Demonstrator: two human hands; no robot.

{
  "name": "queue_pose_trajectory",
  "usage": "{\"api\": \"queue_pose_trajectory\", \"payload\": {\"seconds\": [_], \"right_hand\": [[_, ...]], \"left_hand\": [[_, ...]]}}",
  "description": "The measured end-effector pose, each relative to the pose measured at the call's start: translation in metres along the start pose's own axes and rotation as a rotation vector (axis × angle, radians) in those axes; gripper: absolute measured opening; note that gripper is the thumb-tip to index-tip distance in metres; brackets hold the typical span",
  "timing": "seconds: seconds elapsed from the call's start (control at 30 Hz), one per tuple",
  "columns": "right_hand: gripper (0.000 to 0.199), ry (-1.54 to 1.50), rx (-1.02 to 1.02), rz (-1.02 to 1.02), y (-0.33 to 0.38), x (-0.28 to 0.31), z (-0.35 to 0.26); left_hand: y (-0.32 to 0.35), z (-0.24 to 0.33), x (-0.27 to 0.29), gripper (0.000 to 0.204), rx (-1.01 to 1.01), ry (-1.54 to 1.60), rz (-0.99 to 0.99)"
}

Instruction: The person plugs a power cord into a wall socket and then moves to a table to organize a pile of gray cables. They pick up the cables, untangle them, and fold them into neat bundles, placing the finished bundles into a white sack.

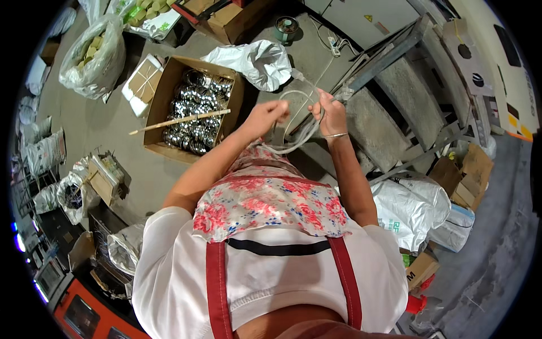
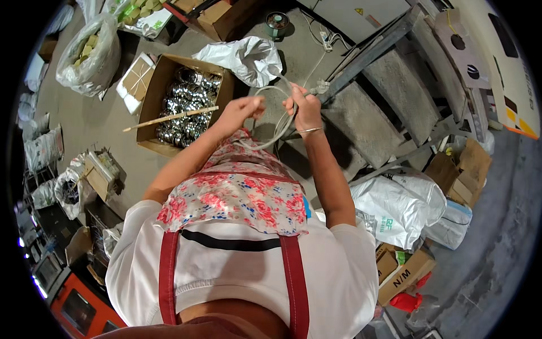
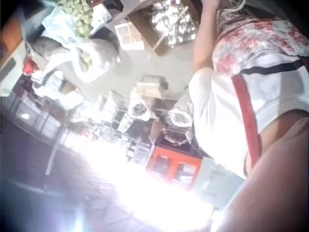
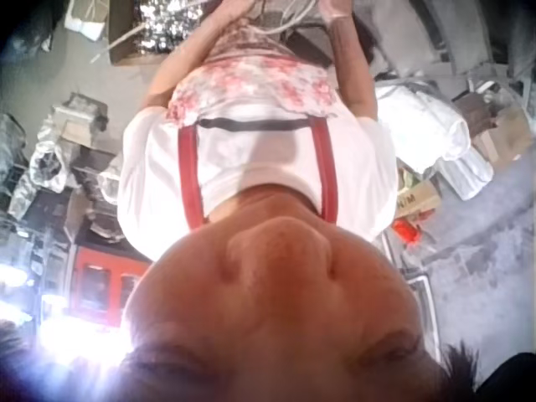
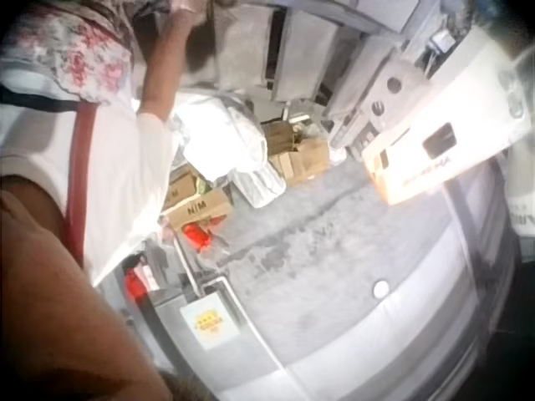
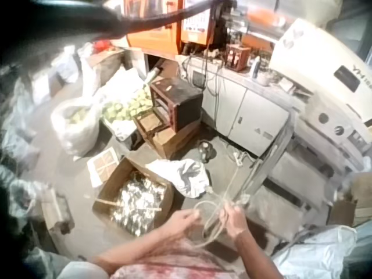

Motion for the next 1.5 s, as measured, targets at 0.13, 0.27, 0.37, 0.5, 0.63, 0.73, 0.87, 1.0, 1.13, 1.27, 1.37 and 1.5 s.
{"api": "queue_pose_trajectory", "payload": {"seconds": [0.13,0.27,0.37,0.5,0.63,0.73,0.87,1.0,1.13,1.27,1.37,1.5], "right_hand": [[0.032,0.353,0.052,-0.005,-0.068,-0.032,-0.054],[0.028,0.457,-0.065,0.023,-0.106,-0.018,-0.047],[0.025,0.519,-0.154,0.092,-0.145,-0.011,-0.07],[0.025,0.568,-0.159,0.213,-0.191,0.008,-0.091],[0.023,0.563,-0.177,0.278,-0.232,0.053,-0.084],[0.022,0.551,-0.112,0.247,-0.27,0.074,-0.095],[0.022,0.636,-0.138,0.214,-0.329,0.104,-0.095],[0.014,0.691,-0.088,0.363,-0.385,0.16,-0.106],[0.017,0.695,-0.207,0.46,-0.452,0.237,-0.1],[0.018,0.954,-0.102,0.648,-0.525,0.306,-0.062],[0.018,1.269,-0.17,0.584,-0.57,0.337,-0.022],[0.025,1.353,-0.37,0.459,-0.634,0.39,0.047]], "left_hand": [[-0.127,0.017,0.062,0.057,0.104,0.77,0.267],[-0.185,-0.015,0.063,0.036,0.402,1.154,0.439],[-0.244,-0.019,0.096,0.029,0.296,0.955,0.332],[-0.283,-0.001,0.124,0.022,0.298,0.808,0.287],[-0.326,0.003,0.131,0.028,0.275,0.762,0.255],[-0.36,-0.011,0.139,0.025,0.292,0.734,0.346],[-0.401,-0.04,0.127,0.026,0.348,0.753,0.32],[-0.445,-0.108,0.137,0.05,0.272,0.372,0.271],[-0.497,-0.15,0.139,0.075,0.004,-0.753,-0.184],[-0.518,-0.259,0.148,0.076,-0.34,-1.447,-0.59],[-0.528,-0.341,0.165,0.093,-0.242,-1.472,-0.992],[-0.54,-0.438,0.241,0.108,0.153,-1.558,-1.18]]}}
Point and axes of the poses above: each hand's wrist, its own y-axis away from the middle knuckle, its own x-axis out of the back of the hand, z = x × y, the point moved 10 cm from there along -y, towards the middle knuckle, and after that the axes turned 13 degrees about -x, right-handed, at the moved point
